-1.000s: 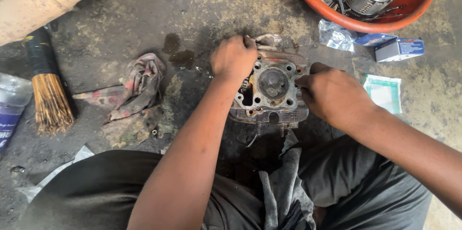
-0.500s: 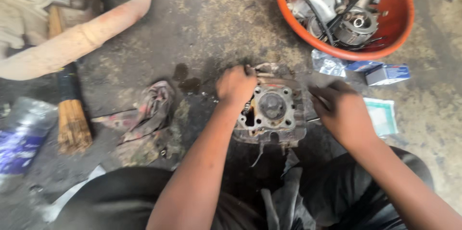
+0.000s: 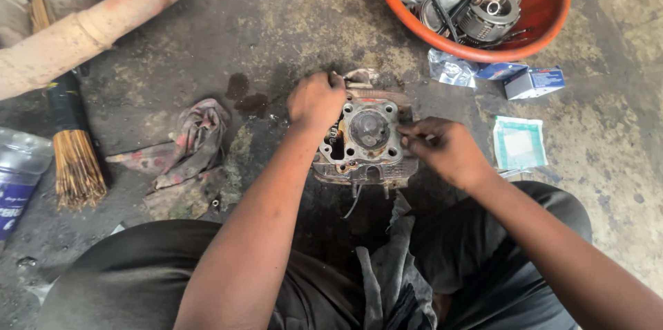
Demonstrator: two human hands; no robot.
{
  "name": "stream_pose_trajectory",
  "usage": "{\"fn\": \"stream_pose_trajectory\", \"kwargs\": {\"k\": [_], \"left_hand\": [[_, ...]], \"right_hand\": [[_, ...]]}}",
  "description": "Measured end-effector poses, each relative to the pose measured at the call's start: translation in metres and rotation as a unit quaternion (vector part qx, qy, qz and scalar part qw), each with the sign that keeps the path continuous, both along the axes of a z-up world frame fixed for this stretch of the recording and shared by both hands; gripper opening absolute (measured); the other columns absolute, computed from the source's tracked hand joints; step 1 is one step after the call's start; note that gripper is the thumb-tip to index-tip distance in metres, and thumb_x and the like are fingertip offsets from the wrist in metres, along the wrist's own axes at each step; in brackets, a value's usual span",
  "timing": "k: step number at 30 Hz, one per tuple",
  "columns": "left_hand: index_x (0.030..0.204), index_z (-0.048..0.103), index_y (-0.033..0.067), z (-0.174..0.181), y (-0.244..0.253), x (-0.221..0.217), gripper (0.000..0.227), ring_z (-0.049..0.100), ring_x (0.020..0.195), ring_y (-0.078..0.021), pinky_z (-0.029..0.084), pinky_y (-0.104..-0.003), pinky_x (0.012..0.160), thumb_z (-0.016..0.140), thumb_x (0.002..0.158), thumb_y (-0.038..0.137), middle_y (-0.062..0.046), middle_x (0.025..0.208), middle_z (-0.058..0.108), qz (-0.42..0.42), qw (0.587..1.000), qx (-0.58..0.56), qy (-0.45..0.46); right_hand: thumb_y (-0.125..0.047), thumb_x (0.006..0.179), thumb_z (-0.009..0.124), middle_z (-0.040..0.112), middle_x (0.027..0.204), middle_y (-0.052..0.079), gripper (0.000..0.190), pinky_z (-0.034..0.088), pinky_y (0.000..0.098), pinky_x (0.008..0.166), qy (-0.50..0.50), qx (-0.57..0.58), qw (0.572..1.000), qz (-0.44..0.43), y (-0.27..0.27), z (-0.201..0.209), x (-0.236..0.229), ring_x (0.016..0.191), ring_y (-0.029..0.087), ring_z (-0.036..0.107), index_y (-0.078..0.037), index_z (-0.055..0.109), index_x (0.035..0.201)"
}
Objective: The person sits on the floor and works on a disassembled engine cylinder head. They use a rag to wipe the surface and a screwdriver to adjust internal components, including the timing chain and gears. The person repeatedly rotates the gears and wipes the part throughout the clip.
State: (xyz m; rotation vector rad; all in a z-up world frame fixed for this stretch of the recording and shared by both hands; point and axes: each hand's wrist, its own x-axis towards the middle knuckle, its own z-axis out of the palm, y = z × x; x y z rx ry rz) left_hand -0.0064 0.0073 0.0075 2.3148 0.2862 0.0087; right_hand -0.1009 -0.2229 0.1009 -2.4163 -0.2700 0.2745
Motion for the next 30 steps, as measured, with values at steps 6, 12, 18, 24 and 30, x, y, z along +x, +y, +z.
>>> {"fn": "stream_pose_trajectory", "kwargs": {"k": [6,12,18,24,30], "left_hand": [[0.098,0.075,0.0063,0.003,-0.001,0.002,0.043,0.071,0.096,-0.0408,0.053,-0.053,0.089,0.048,0.097,0.04,-0.022,0.099,0.074,-0.014,0.999,0.034,0.001],[0.098,0.075,0.0065,0.008,0.001,-0.002,0.043,0.069,0.097,-0.0416,0.052,-0.053,0.09,0.048,0.097,0.039,-0.022,0.1,0.074,-0.019,1.0,0.016,0.011],[0.097,0.075,0.0066,0.009,0.001,-0.002,0.043,0.07,0.097,-0.0405,0.052,-0.052,0.09,0.047,0.097,0.039,-0.022,0.1,0.073,-0.015,1.0,0.009,0.02],[0.096,0.076,0.0071,0.006,0.001,-0.001,0.042,0.07,0.097,-0.0402,0.053,-0.053,0.09,0.048,0.097,0.039,-0.021,0.099,0.074,-0.013,1.0,0.008,0.014],[0.098,0.075,0.0074,0.004,0.002,0.0,0.043,0.071,0.095,-0.0394,0.054,-0.052,0.089,0.046,0.098,0.039,-0.02,0.099,0.075,-0.023,0.999,0.011,0.025]], "right_hand": [[-0.012,0.089,0.071,0.079,0.11,0.005,0.028,0.059,0.0281,0.084,0.102,0.109,0.988,-0.027,-0.018,-0.019,0.015,0.093,0.009,0.073,-0.007,0.077,0.117],[-0.014,0.089,0.074,0.081,0.106,0.004,0.031,0.056,0.0285,0.083,0.085,0.03,0.996,-0.003,-0.018,-0.011,0.022,0.09,0.008,0.069,-0.011,0.078,0.119],[-0.014,0.089,0.073,0.08,0.105,0.003,0.031,0.057,0.0284,0.084,0.097,0.029,0.995,-0.009,-0.014,-0.006,0.022,0.09,0.007,0.068,-0.012,0.078,0.119],[-0.014,0.09,0.075,0.081,0.1,0.008,0.026,0.055,0.0301,0.085,0.083,0.004,0.996,-0.016,-0.016,-0.01,0.025,0.089,0.01,0.066,-0.007,0.08,0.115],[-0.017,0.09,0.073,0.08,0.105,0.002,0.026,0.054,0.0288,0.085,0.035,0.029,0.998,-0.044,-0.018,-0.005,0.023,0.092,0.009,0.069,-0.008,0.078,0.115]]}}
